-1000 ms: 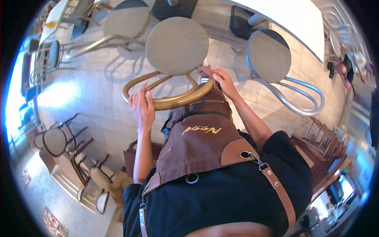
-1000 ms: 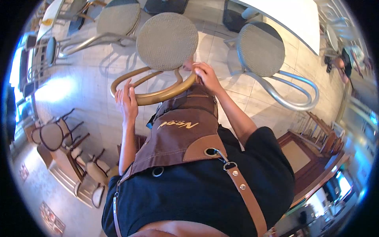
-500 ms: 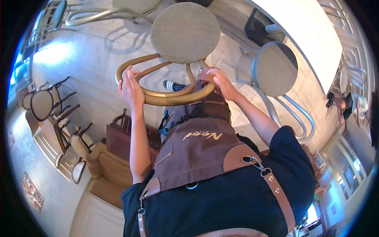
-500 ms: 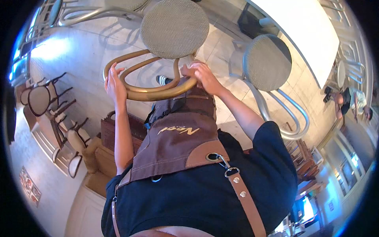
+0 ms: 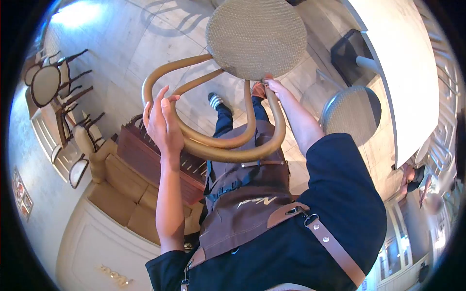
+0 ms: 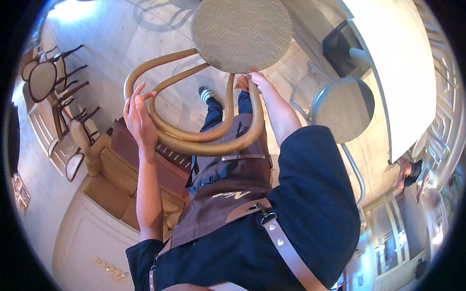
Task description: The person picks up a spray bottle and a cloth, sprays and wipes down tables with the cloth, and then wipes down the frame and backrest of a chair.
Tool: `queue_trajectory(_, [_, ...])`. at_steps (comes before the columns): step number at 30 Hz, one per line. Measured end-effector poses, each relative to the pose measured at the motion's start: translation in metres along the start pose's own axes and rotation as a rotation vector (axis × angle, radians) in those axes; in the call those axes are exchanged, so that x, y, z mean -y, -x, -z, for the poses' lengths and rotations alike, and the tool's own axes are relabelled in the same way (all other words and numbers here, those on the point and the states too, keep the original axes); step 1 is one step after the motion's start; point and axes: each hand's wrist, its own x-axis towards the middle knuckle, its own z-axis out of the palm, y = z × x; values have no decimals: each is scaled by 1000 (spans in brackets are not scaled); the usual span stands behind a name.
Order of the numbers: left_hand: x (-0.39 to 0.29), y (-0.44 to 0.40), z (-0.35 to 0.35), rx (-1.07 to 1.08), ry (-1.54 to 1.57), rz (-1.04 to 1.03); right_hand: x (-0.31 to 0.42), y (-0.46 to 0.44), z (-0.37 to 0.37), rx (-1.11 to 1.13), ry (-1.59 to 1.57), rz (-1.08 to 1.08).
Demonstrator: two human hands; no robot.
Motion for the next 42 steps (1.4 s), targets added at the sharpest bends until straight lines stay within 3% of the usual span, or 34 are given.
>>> queue_trajectory(2, [1,1,1,-3,22,-1,25,67,-33,-57,-353,-88])
queue_trajectory(4, [4,3,2,-3,10,-10,-3,42,-19,398,-1128,-90])
queue_trajectory(8, [1,0,1,2,-6,-25,-35,30,-21,399,-1321,121])
queue_trajectory(9, [1,-1,2,25,-12,-22,-52,36,-21,576,-1300,293])
queue_trajectory(10, [3,-1,2,27,-12,-20,-46,58,-27,574,-1300,292])
queue_trajectory(12, [5,1,0,20,-10,24,-11,114,-48,219,-1226,157])
queue_trajectory(14, [7,2,0,27,5,41,-20,87,-44,162,-1204,136])
queue_trajectory(16, [8,1,-1,21,11,27,-32,40,-37,209,-1164,300])
queue_trajectory(19, [6,1,-1,17,-4,15,-25,64,-49,265,-1212,286])
queue_trajectory(21, [7,-1,-1,12,-3,11,-31,108,-56,404,-862,509])
queue_trajectory(22, [6,0,-1,20,-2,9,-55,111,-56,402,-864,507])
queue_trajectory(25, [7,1,-1,14,3,24,-103,117,-60,64,-881,350])
queue_trajectory(28, [7,2,-2,15,-3,25,-77,159,-107,256,-1013,166])
queue_trajectory(30, [6,1,-1,27,5,22,-59,124,-123,644,-1217,164])
queue_trajectory(31, [5,1,-1,30,19,19,-41,114,-129,789,-1158,325])
queue_trajectory(32, [5,3,-1,34,10,17,-51,65,-122,927,-1249,276])
queue_trajectory(33, [6,4,-1,41,7,30,-62,21,-125,676,-1385,260])
queue_trajectory(36, [6,1,-2,40,-11,47,-36,10,-138,294,-1481,264])
queue_trajectory(37, [5,1,-2,41,-14,51,-48,-7,-134,574,-1585,302])
queue_trajectory(40, [5,3,0,49,-8,45,-71,-9,-122,608,-1378,330])
queue_trajectory(42, [5,2,2,67,-16,36,-69,21,-124,529,-1415,261])
